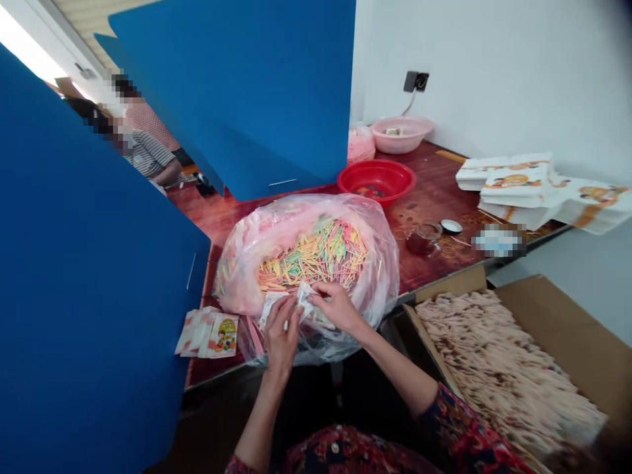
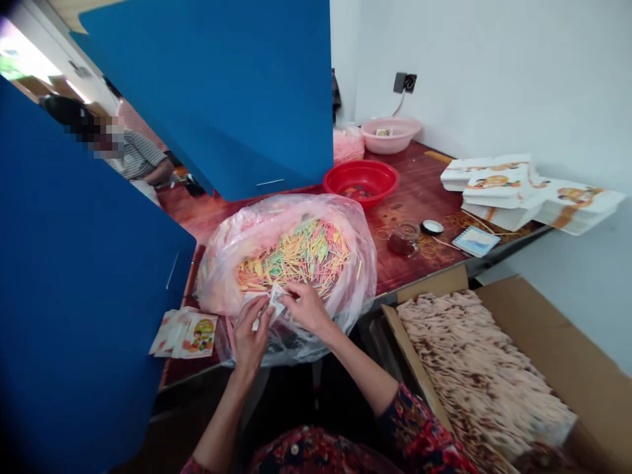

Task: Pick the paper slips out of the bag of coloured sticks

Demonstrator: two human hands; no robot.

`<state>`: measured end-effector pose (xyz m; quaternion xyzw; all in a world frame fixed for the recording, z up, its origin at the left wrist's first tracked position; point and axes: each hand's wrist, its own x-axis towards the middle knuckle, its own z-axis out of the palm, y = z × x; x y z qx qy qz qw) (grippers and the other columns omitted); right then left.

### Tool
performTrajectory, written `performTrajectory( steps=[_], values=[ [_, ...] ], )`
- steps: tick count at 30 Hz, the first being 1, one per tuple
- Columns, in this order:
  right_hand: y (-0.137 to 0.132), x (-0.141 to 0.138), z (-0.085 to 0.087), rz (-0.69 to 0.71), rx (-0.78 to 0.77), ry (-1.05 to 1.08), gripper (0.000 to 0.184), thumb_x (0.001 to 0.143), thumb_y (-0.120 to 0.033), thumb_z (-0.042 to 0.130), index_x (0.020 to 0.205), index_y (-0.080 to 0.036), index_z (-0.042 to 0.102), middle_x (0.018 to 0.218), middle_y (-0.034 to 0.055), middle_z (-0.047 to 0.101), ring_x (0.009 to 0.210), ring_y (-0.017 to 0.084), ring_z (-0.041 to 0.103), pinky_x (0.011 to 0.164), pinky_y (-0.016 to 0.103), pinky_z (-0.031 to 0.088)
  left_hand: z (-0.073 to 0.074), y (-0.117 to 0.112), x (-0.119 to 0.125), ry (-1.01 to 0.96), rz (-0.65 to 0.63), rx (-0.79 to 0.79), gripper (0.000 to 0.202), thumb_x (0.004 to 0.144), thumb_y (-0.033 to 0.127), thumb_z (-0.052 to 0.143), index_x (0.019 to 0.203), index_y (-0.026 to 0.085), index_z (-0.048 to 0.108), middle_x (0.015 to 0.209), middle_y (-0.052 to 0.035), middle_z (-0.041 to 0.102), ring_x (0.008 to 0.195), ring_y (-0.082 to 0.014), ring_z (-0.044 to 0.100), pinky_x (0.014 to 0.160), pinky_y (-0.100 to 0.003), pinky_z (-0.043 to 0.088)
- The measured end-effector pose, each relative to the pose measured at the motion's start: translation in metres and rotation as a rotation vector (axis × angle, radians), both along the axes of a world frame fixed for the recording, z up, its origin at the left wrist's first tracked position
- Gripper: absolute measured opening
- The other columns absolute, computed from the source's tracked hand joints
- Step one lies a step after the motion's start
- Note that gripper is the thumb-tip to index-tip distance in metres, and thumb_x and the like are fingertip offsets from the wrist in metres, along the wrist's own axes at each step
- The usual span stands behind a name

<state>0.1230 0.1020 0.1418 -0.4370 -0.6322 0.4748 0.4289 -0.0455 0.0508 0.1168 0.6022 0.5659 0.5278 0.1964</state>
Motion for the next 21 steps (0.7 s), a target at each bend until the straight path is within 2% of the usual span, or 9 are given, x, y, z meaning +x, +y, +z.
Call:
performTrajectory(
  steps=[2,4,6,7,9,12,14,17,21],
  values=[
    [-0.002,0.005,-0.002,0.001,-0.007,0.029,0.011,0.086,-0.022,0.063,0.077,-0.017,0.068,0.072,-0.0021,0.064,0.071,0.013,0.055,0.07,0.026,0.042,-0.001,0.001,0.0,-0.241,-0.035,-0.188,0.05,0.089,0.047,0.072,0.132,0.021,0.069,0.125,-0.0114,0.072,0.105,-0.0214,0.069,0.097,-0.037,0.055],
    [-0.004,0.009,-0.002,0.024,-0.03,0.076,0.009,0.085,-0.022,0.063,0.082,-0.017,0.07,0.076,-0.0012,0.066,0.073,0.013,0.057,0.072,0.026,0.043,0.001,0.004,-0.002,-0.499,-0.119,-0.412,0.064,0.084,0.054,0.076,0.137,0.019,0.065,0.121,-0.0116,0.074,0.094,-0.0191,0.07,0.087,-0.034,0.057],
    [-0.005,0.014,0.0,0.063,-0.055,0.101,0.01,0.085,-0.024,0.064,0.085,-0.017,0.071,0.079,-0.0005,0.068,0.074,0.013,0.058,0.072,0.026,0.045,0.005,0.007,-0.004,-0.655,-0.245,-0.571,0.065,0.078,0.054,0.081,0.129,0.016,0.07,0.111,-0.0102,0.077,0.087,-0.0175,0.069,0.082,-0.03,0.056],
    [-0.006,0.015,0.001,0.075,-0.06,0.093,0.01,0.086,-0.025,0.065,0.085,-0.017,0.07,0.079,-0.0005,0.067,0.075,0.013,0.057,0.071,0.026,0.045,0.008,0.009,-0.005,-0.679,-0.29,-0.602,0.06,0.075,0.052,0.084,0.12,0.014,0.074,0.103,-0.0087,0.078,0.083,-0.0165,0.068,0.08,-0.028,0.055],
    [-0.006,0.019,0.003,0.083,-0.053,0.043,0.01,0.086,-0.026,0.065,0.081,-0.017,0.069,0.076,-0.0011,0.065,0.073,0.013,0.055,0.07,0.025,0.044,0.012,0.011,-0.005,-0.669,-0.303,-0.598,0.048,0.07,0.048,0.088,0.102,0.014,0.078,0.089,-0.0045,0.077,0.075,-0.0138,0.064,0.074,-0.025,0.052],
    [-0.005,0.024,0.002,0.109,-0.039,-0.014,0.011,0.085,-0.028,0.066,0.082,-0.018,0.069,0.076,-0.0015,0.063,0.073,0.013,0.053,0.07,0.025,0.043,0.013,0.011,-0.002,-0.601,-0.223,-0.562,0.037,0.069,0.046,0.087,0.086,0.014,0.077,0.076,0.0,0.073,0.066,-0.0112,0.059,0.066,-0.023,0.048],
    [-0.003,0.027,0.0,0.128,-0.036,-0.013,0.013,0.085,-0.03,0.067,0.084,-0.018,0.069,0.078,-0.0012,0.062,0.075,0.013,0.054,0.07,0.025,0.043,0.01,0.01,0.002,-0.558,-0.211,-0.564,0.037,0.071,0.047,0.085,0.087,0.015,0.077,0.074,0.0007,0.072,0.064,-0.0111,0.058,0.064,-0.022,0.047],
    [-0.001,0.026,-0.004,0.116,-0.023,-0.024,0.018,0.088,-0.033,0.064,0.078,-0.018,0.065,0.073,-0.0022,0.057,0.072,0.012,0.05,0.068,0.025,0.039,0.004,0.008,0.005,-0.548,-0.245,-0.59,0.044,0.07,0.052,0.084,0.091,0.015,0.077,0.076,-0.0001,0.073,0.063,-0.0118,0.058,0.062,-0.023,0.049],
    [0.0,0.022,-0.003,0.089,-0.025,-0.058,0.025,0.089,-0.033,0.062,0.069,-0.019,0.059,0.067,-0.0038,0.052,0.068,0.011,0.047,0.067,0.025,0.035,0.007,0.01,0.001,-0.54,-0.287,-0.576,0.045,0.069,0.051,0.085,0.095,0.015,0.078,0.087,-0.0037,0.077,0.074,-0.0155,0.065,0.07,-0.026,0.053]
  ],
)
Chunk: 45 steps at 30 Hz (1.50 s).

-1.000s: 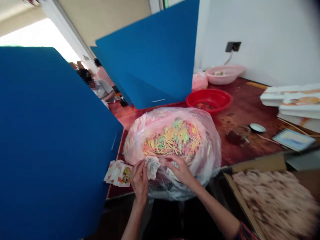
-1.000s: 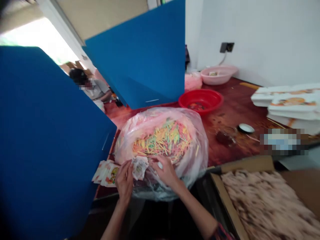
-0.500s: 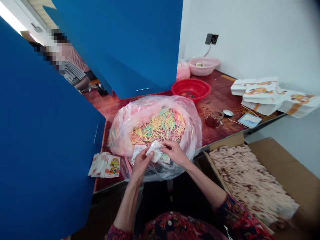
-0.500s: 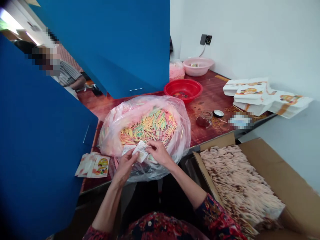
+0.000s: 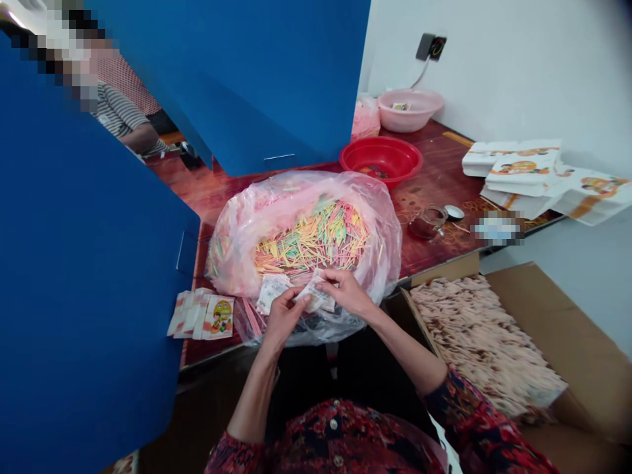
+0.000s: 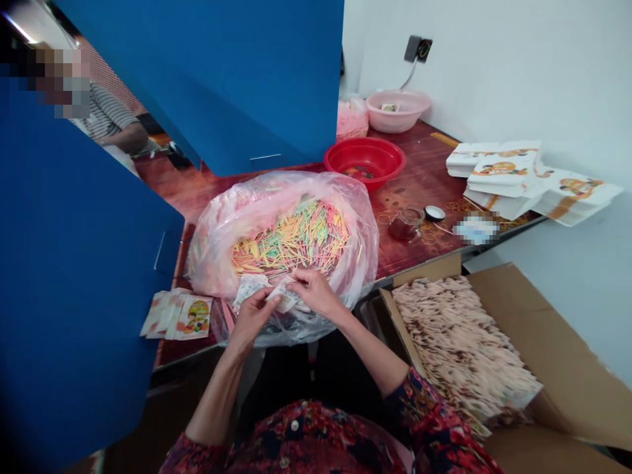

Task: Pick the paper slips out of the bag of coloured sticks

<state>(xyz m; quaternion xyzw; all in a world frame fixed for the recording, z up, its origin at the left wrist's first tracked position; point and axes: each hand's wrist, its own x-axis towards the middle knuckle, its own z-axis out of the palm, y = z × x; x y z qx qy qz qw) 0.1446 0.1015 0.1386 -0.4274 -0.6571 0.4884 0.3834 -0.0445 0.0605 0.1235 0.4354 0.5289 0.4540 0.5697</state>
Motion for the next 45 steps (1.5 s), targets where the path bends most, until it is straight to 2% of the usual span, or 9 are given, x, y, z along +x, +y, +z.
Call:
performTrajectory(
  steps=[6,10,13,17,19,21,26,34,45],
  values=[
    [0.0,-0.003,0.001,0.06,0.016,-0.002,0.025,0.09,-0.032,0.061,0.069,-0.019,0.056,0.07,-0.0035,0.052,0.07,0.012,0.047,0.069,0.026,0.035,0.0,0.006,-0.005,0.074,-0.105,0.046,0.033,0.074,0.047,0.08,0.084,0.016,0.076,0.077,-0.0018,0.072,0.071,-0.0149,0.06,0.072,-0.026,0.049],
    [-0.001,-0.004,-0.008,0.015,0.041,-0.081,0.036,0.094,-0.037,0.056,0.064,-0.021,0.043,0.066,-0.0033,0.044,0.067,0.012,0.042,0.065,0.027,0.03,-0.013,0.004,0.003,0.186,-0.082,0.083,0.037,0.085,0.051,0.066,0.088,0.016,0.078,0.083,-0.0032,0.073,0.078,-0.0169,0.061,0.075,-0.027,0.047],
    [0.005,0.001,-0.013,0.043,0.03,-0.108,0.038,0.097,-0.044,0.053,0.067,-0.02,0.047,0.067,-0.0027,0.047,0.067,0.013,0.044,0.065,0.027,0.032,-0.015,0.003,0.005,0.242,-0.052,0.082,0.04,0.087,0.052,0.061,0.091,0.016,0.079,0.088,-0.0042,0.076,0.083,-0.0184,0.064,0.08,-0.029,0.048],
    [0.044,0.032,-0.018,-0.055,0.18,-0.264,0.029,0.102,-0.037,0.049,0.083,-0.02,0.064,0.08,0.002,0.063,0.078,0.017,0.056,0.075,0.03,0.041,-0.011,0.006,-0.002,0.286,0.066,0.071,0.041,0.084,0.051,0.061,0.09,0.015,0.078,0.087,-0.0042,0.075,0.082,-0.0183,0.063,0.08,-0.029,0.049],
    [0.077,0.054,-0.024,-0.233,0.374,-0.498,0.022,0.098,-0.023,0.05,0.087,-0.019,0.068,0.09,0.0068,0.067,0.088,0.021,0.058,0.085,0.035,0.042,-0.011,0.007,-0.006,0.304,0.126,0.068,0.04,0.083,0.051,0.062,0.087,0.015,0.077,0.083,-0.0036,0.072,0.08,-0.0176,0.062,0.078,-0.028,0.049],
    [0.111,0.074,-0.034,-0.281,0.495,-0.756,0.026,0.095,-0.013,0.047,0.094,-0.018,0.072,0.095,0.0109,0.066,0.093,0.024,0.056,0.088,0.039,0.041,-0.011,0.008,-0.009,0.306,0.162,0.072,0.039,0.082,0.051,0.063,0.086,0.014,0.077,0.082,-0.0034,0.071,0.08,-0.0173,0.061,0.078,-0.028,0.048],
    [0.165,0.097,-0.061,-0.014,0.698,-1.001,0.04,0.092,-0.003,0.041,0.104,-0.018,0.075,0.104,0.0127,0.064,0.095,0.025,0.052,0.088,0.04,0.042,-0.014,0.01,-0.011,0.299,0.171,0.101,0.036,0.087,0.048,0.062,0.085,0.015,0.075,0.086,-0.0042,0.07,0.084,-0.0171,0.062,0.082,-0.028,0.049],
    [0.19,0.097,-0.07,0.265,0.832,-1.009,0.033,0.098,-0.005,0.041,0.108,-0.014,0.071,0.113,0.0164,0.065,0.098,0.025,0.055,0.091,0.039,0.047,-0.017,0.014,-0.012,0.27,0.175,0.075,0.033,0.087,0.046,0.063,0.086,0.016,0.075,0.086,-0.0037,0.07,0.084,-0.0165,0.062,0.082,-0.027,0.048],
    [0.187,0.102,-0.066,0.216,0.808,-0.968,0.034,0.099,-0.006,0.035,0.1,-0.017,0.067,0.106,0.0143,0.065,0.095,0.023,0.057,0.083,0.034,0.049,-0.02,0.005,-0.016,0.252,0.212,0.075,0.034,0.089,0.049,0.064,0.086,0.016,0.075,0.084,-0.002,0.068,0.08,-0.0144,0.058,0.079,-0.025,0.046]
  ],
)
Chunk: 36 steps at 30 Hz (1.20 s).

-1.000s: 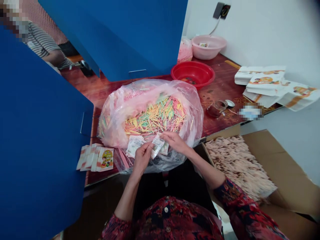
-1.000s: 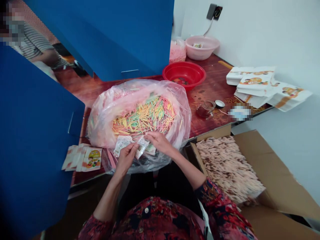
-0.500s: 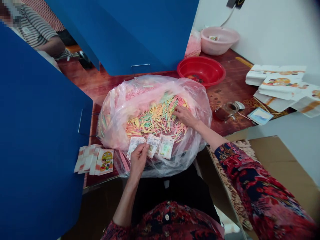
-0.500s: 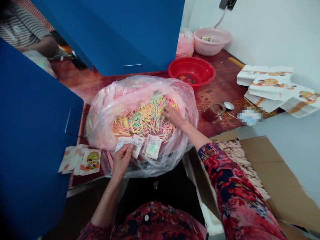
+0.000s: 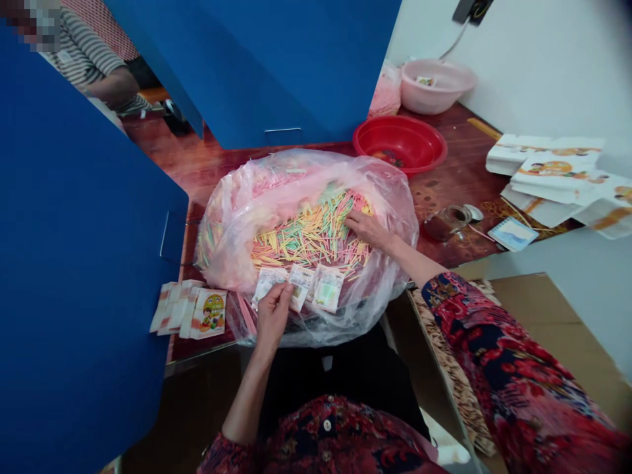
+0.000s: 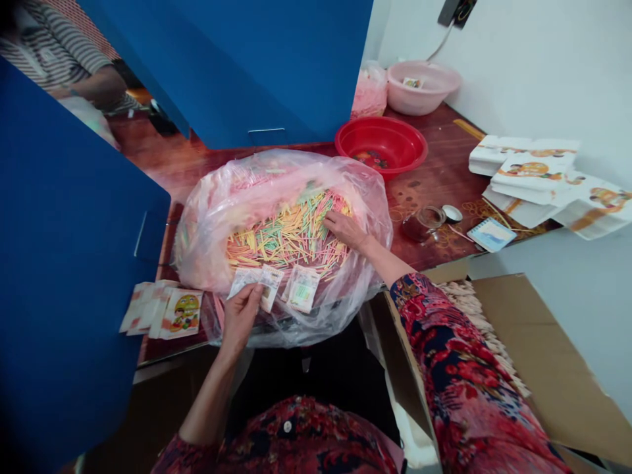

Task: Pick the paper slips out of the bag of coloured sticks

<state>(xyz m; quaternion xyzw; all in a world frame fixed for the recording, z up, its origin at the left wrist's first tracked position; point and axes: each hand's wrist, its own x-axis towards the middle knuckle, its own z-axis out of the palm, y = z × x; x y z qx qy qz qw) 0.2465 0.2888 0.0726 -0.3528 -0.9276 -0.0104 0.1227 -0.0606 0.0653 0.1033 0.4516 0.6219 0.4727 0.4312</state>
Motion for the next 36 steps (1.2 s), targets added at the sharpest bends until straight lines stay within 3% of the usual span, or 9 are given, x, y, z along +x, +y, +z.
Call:
performTrajectory(
  steps=[5,10,19,22,24,26,29,33,36],
  values=[
    [-0.016,-0.003,0.023,-0.241,-0.049,0.356,0.023,0.099,-0.02,0.043,0.098,-0.02,0.066,0.102,0.0114,0.068,0.093,0.023,0.06,0.082,0.035,0.049,-0.002,-0.004,0.0,-0.029,0.065,-0.016,0.037,0.086,0.051,0.067,0.093,0.017,0.079,0.089,-0.0031,0.073,0.084,-0.0157,0.061,0.081,-0.025,0.048],
    [-0.038,-0.01,0.044,-0.545,-0.287,0.679,0.016,0.089,-0.034,0.057,0.086,-0.02,0.065,0.075,0.0019,0.065,0.07,0.019,0.056,0.07,0.031,0.045,0.0,-0.005,0.004,-0.067,0.112,-0.024,0.04,0.083,0.054,0.07,0.094,0.017,0.08,0.091,-0.0041,0.074,0.087,-0.017,0.062,0.084,-0.026,0.049],
    [-0.069,-0.04,0.018,-0.339,-0.282,0.559,0.008,0.083,-0.022,0.05,0.079,-0.021,0.057,0.084,0.0085,0.064,0.084,0.023,0.056,0.081,0.035,0.045,0.013,-0.004,0.019,-0.152,0.091,0.024,0.042,0.085,0.058,0.07,0.088,0.016,0.077,0.074,0.0004,0.063,0.073,-0.013,0.052,0.071,-0.024,0.045],
    [-0.07,-0.04,0.03,-0.443,-0.363,0.713,0.007,0.08,-0.028,0.056,0.079,-0.021,0.055,0.08,0.0044,0.061,0.078,0.021,0.055,0.077,0.034,0.044,0.018,0.004,0.026,-0.209,0.038,0.054,0.04,0.087,0.056,0.069,0.091,0.017,0.077,0.086,-0.0021,0.07,0.084,-0.0153,0.06,0.082,-0.027,0.048],
    [-0.076,-0.043,0.045,-0.482,-0.496,0.828,0.015,0.078,-0.036,0.061,0.078,-0.022,0.054,0.071,-0.0003,0.054,0.068,0.018,0.05,0.068,0.031,0.041,0.026,0.013,0.033,-0.233,-0.054,0.104,0.035,0.089,0.052,0.068,0.091,0.018,0.078,0.11,-0.0069,0.073,0.106,-0.0193,0.064,0.097,-0.03,0.048],
    [-0.087,-0.051,0.061,-0.43,-0.646,0.893,0.022,0.077,-0.042,0.065,0.077,-0.023,0.054,0.065,-0.0033,0.049,0.061,0.015,0.046,0.06,0.028,0.036,0.036,0.023,0.041,-0.238,-0.18,0.146,0.031,0.091,0.047,0.067,0.09,0.019,0.079,0.135,-0.0104,0.066,0.131,-0.0229,0.057,0.111,-0.033,0.042],
    [-0.109,-0.068,0.081,-0.277,-0.736,0.91,0.022,0.077,-0.042,0.066,0.077,-0.022,0.057,0.068,-0.003,0.053,0.063,0.014,0.046,0.059,0.026,0.034,0.047,0.037,0.051,-0.21,-0.379,0.157,0.03,0.091,0.045,0.067,0.088,0.018,0.078,0.135,-0.0135,0.064,0.143,-0.0257,0.048,0.115,-0.035,0.039],
    [-0.129,-0.085,0.093,-0.175,-0.77,0.879,0.02,0.079,-0.04,0.065,0.076,-0.02,0.06,0.072,-0.0018,0.056,0.068,0.014,0.048,0.063,0.026,0.036,0.042,0.042,0.055,-0.132,-0.541,0.123,0.034,0.089,0.05,0.066,0.083,0.017,0.074,0.099,-0.0088,0.067,0.102,-0.0228,0.061,0.09,-0.033,0.048],
    [-0.131,-0.089,0.094,-0.125,-0.815,0.853,0.018,0.079,-0.038,0.065,0.078,-0.02,0.062,0.073,-0.0014,0.056,0.069,0.014,0.048,0.063,0.027,0.036,0.033,0.037,0.056,-0.086,-0.556,0.111,0.032,0.087,0.048,0.067,0.076,0.018,0.068,0.075,-0.0013,0.059,0.074,-0.0164,0.051,0.076,-0.03,0.044]
  ],
)
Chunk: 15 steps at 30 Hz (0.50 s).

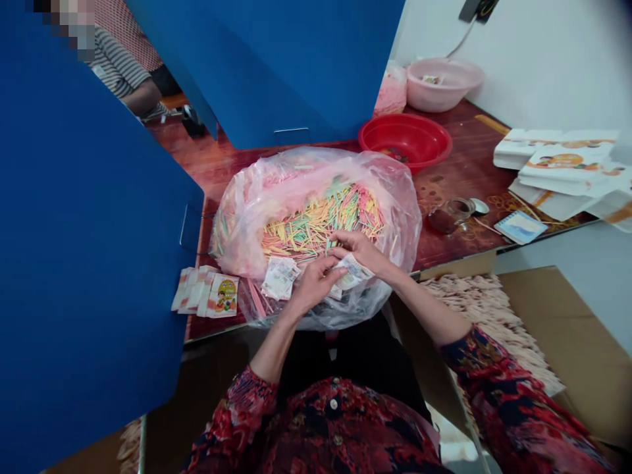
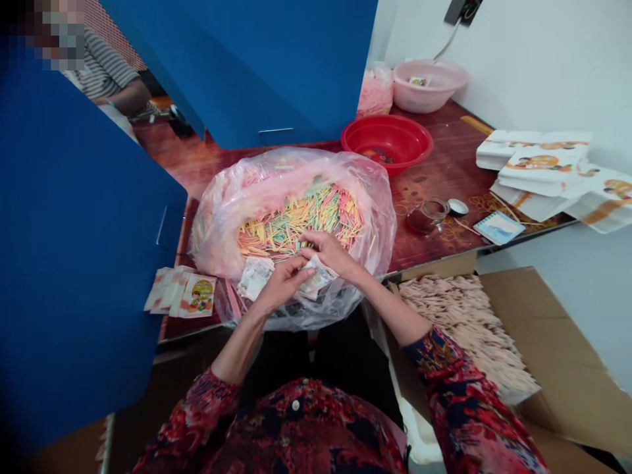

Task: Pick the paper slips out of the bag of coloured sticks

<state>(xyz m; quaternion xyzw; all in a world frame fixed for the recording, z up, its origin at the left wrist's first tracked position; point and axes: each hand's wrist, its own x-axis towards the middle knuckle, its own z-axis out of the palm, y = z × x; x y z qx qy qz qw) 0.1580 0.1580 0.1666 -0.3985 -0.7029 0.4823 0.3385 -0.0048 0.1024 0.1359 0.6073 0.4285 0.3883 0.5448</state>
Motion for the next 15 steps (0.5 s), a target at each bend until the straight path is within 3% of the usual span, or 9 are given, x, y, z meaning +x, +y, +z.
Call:
performTrajectory(
  steps=[4,8,11,15],
  values=[
    [-0.003,-0.002,-0.001,-0.001,-0.054,0.08,0.02,0.079,-0.039,0.071,0.089,-0.021,0.066,0.079,-0.0009,0.058,0.071,0.014,0.05,0.063,0.026,0.038,-0.002,-0.007,0.001,0.008,0.075,0.039,0.03,0.088,0.043,0.064,0.071,0.018,0.065,0.068,0.0004,0.054,0.071,-0.0152,0.047,0.07,-0.029,0.038],
    [-0.016,-0.006,-0.011,-0.117,-0.252,0.355,0.044,0.081,-0.052,0.075,0.116,-0.025,0.066,0.098,0.0026,0.065,0.081,0.015,0.057,0.066,0.025,0.044,0.002,-0.01,-0.001,-0.061,0.133,-0.021,0.031,0.088,0.047,0.064,0.077,0.018,0.067,0.072,-0.0002,0.057,0.07,-0.0147,0.048,0.068,-0.028,0.038],
    [-0.027,-0.01,-0.019,-0.111,-0.4,0.446,0.049,0.078,-0.059,0.077,0.111,-0.024,0.068,0.091,0.0021,0.065,0.075,0.014,0.057,0.059,0.024,0.043,0.006,-0.011,-0.005,-0.11,0.103,-0.069,0.033,0.086,0.049,0.066,0.081,0.017,0.069,0.074,-0.0001,0.058,0.07,-0.0141,0.049,0.067,-0.027,0.039],
    [-0.034,-0.019,-0.015,0.04,-0.488,0.47,0.045,0.077,-0.062,0.078,0.094,-0.021,0.071,0.08,0.0029,0.067,0.07,0.016,0.06,0.059,0.027,0.047,0.008,-0.012,-0.006,-0.076,-0.048,-0.056,0.034,0.085,0.05,0.069,0.076,0.017,0.071,0.075,-0.002,0.062,0.076,-0.0164,0.055,0.074,-0.029,0.046]
  ],
)
